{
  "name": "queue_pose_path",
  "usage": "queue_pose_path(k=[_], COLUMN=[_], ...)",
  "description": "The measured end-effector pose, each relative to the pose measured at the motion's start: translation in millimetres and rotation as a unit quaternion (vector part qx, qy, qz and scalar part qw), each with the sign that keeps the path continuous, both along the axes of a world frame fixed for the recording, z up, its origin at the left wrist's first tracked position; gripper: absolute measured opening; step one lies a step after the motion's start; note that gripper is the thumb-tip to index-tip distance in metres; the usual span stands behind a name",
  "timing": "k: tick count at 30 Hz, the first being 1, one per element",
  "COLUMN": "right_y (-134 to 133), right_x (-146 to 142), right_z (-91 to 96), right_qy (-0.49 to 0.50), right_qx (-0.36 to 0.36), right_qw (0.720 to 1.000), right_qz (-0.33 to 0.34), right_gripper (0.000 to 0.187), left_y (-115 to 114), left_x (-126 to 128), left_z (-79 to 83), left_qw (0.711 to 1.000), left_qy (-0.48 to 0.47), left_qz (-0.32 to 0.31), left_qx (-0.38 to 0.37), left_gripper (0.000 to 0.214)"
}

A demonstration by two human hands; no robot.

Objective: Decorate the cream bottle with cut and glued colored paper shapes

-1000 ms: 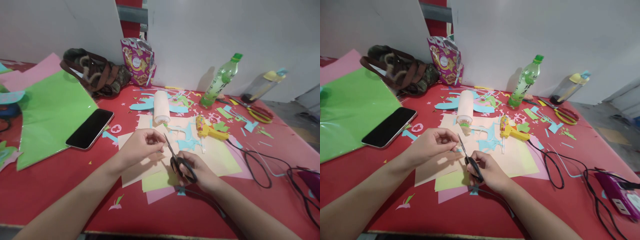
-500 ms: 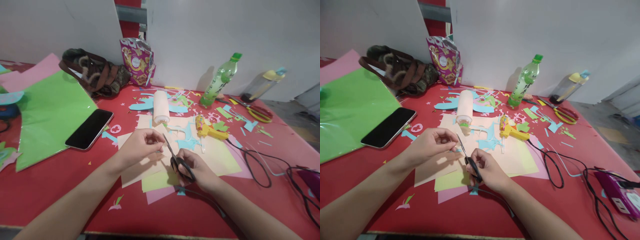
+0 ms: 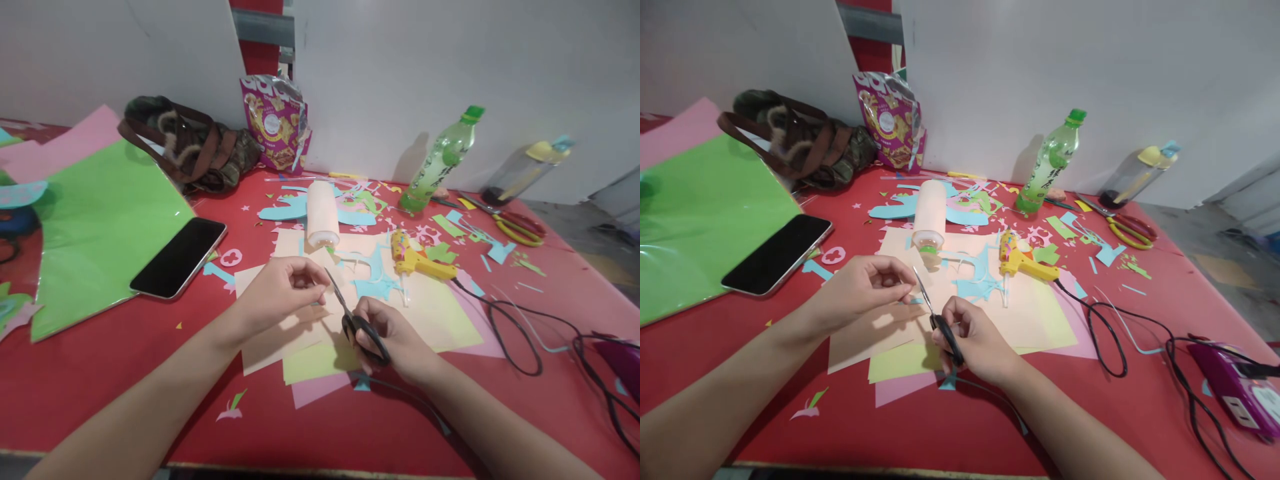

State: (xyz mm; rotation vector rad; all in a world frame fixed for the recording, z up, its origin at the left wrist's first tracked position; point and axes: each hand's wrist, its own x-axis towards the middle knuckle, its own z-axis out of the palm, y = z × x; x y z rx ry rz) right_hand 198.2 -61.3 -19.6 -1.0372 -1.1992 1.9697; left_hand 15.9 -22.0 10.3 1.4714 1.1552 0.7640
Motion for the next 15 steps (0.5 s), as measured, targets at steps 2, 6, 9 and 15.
queue_pose_path(k=[2,6,9,15], right_y=[-0.4,-0.5,-0.1,0.3], right_x=[0.1,1.1,1.5,0.1], right_z=[-0.4,-1.9,-2.3,-0.3], right_qy=[0.000,-0.003,-0.007,0.005], right_qx=[0.002,0.003,0.001,-0.002], right_qw=[1.000,1.000,1.000,1.000], right_qz=[-0.004,-0.006,-0.009,-0.020], right_gripper=[0.043,0.043,0.043,0.042], left_y=[0.5,1.1,0.5,-0.4], left_x=[0.0,-0.6,-0.9,-1.0], left_z=[-0.3,-1.2,-1.7,-1.5], left_qw=[1.000,1.000,1.000,0.999], left_qy=[0.001,-0.004,-0.014,-0.016], left_qz=[0.000,-0.002,0.001,0.006], left_qx=[-0.001,-0.004,-0.004,-0.030], left_gripper=[0.006,0.007,0.006,0.007])
